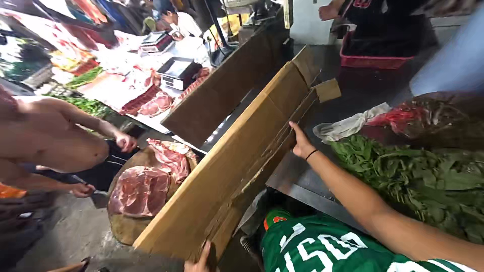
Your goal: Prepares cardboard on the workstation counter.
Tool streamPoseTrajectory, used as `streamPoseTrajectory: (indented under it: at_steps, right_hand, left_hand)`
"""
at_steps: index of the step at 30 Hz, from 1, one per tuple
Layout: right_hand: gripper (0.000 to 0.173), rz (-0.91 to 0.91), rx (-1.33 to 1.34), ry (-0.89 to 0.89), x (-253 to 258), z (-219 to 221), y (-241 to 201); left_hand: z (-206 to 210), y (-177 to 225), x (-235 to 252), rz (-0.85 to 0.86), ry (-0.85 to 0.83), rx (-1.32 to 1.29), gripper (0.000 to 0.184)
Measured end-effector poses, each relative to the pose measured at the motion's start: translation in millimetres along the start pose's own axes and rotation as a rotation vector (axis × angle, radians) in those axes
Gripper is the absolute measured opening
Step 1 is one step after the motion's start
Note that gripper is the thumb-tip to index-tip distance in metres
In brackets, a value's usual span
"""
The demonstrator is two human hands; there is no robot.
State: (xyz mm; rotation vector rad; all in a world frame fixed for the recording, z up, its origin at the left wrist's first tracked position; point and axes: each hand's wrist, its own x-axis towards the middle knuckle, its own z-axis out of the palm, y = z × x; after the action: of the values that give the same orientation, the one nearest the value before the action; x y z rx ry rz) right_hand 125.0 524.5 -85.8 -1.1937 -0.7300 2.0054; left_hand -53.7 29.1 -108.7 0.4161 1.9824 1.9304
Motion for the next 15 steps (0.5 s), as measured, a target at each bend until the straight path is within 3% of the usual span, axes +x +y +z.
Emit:
streamPoseTrajectory:
  at_steps: [1, 4, 6, 8, 9, 12, 13, 15]
  right_hand:
    - [0.087, -0.033, -0.036, 0.044, 13, -6, -9]
    - [0.111, -0.059, -0.221, 0.268, 43, -19, -19]
    - [0.123, -0.106, -0.37, 0.336, 48, -22, -2]
    - [0.131, -0.169, -0.484, 0.367, 47, -22, 31]
    - [0.134, -0.173, -0.525, 0.38, 48, -19, 46]
    - [0.14, -0.154, -0.697, 0.41, 58, -6, 69]
    - [0.141, -0.155, -0.778, 0.425, 60, -1, 76]
    - [0.14, -0.159, -0.864, 0.422, 61, 11, 85]
  left_hand:
    - [19, -30, 25, -0.053, 0.035, -0.078, 0.064]
    - [102, -62, 72, -0.281, 0.025, -0.12, 0.06]
    - [139, -87, 86, -0.475, -0.082, -0.005, 0.056]
    - [156, -106, 94, -0.604, -0.176, 0.135, 0.066]
    - [162, -108, 95, -0.572, -0.175, 0.206, 0.076]
    - [168, -91, 94, -0.261, -0.096, 0.568, 0.106]
    - [167, -81, 93, -0.141, -0.07, 0.693, 0.105]
    - [171, -65, 103, 0.131, -0.094, 0.812, 0.08]
